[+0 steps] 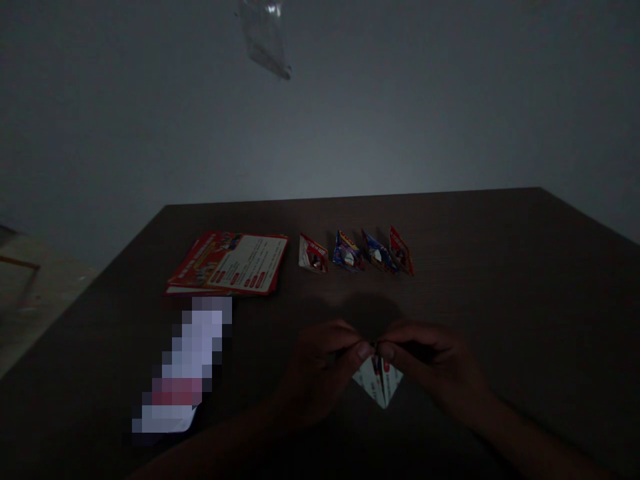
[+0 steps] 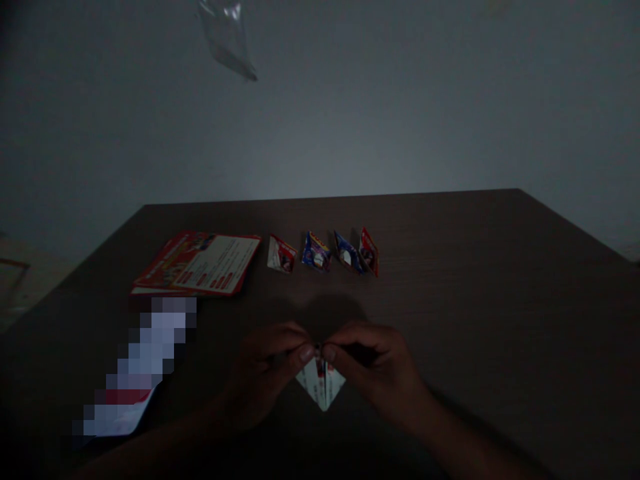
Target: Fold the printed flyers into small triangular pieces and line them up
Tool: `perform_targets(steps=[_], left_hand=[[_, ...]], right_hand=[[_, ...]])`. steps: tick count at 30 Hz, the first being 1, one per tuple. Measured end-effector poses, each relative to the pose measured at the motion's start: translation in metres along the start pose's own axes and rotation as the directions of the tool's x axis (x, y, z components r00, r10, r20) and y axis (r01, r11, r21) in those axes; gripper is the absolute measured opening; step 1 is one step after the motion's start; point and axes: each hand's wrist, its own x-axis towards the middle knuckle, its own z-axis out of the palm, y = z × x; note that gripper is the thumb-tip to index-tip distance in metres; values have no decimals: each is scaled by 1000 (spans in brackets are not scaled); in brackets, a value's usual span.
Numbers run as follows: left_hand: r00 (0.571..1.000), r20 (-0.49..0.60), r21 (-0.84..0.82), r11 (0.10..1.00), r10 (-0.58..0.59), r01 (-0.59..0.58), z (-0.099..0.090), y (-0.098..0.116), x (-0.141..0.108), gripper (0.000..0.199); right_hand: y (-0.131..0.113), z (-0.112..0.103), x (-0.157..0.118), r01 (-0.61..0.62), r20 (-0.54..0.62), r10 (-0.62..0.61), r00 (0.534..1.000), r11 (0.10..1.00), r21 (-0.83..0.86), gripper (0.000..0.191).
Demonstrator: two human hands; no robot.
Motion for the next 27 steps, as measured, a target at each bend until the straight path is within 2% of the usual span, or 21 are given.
perform_targets(steps=[13,19,27], left_hand=[[986,-167,-62,998,14,-24,2,-3,-3,12],[961,-270,-81,996,-61,41,2,-5,-3,13],[941,-319,-93,992,-114,88,1,0,-3,12]], right_hand=[[-1,-1,-2,-54,-114,58,992,998,37,13],[3,-1,-3,-55,-173,67,983,996,74,10],[4,-1,-4,-64,-216,89,972,991,122,11]])
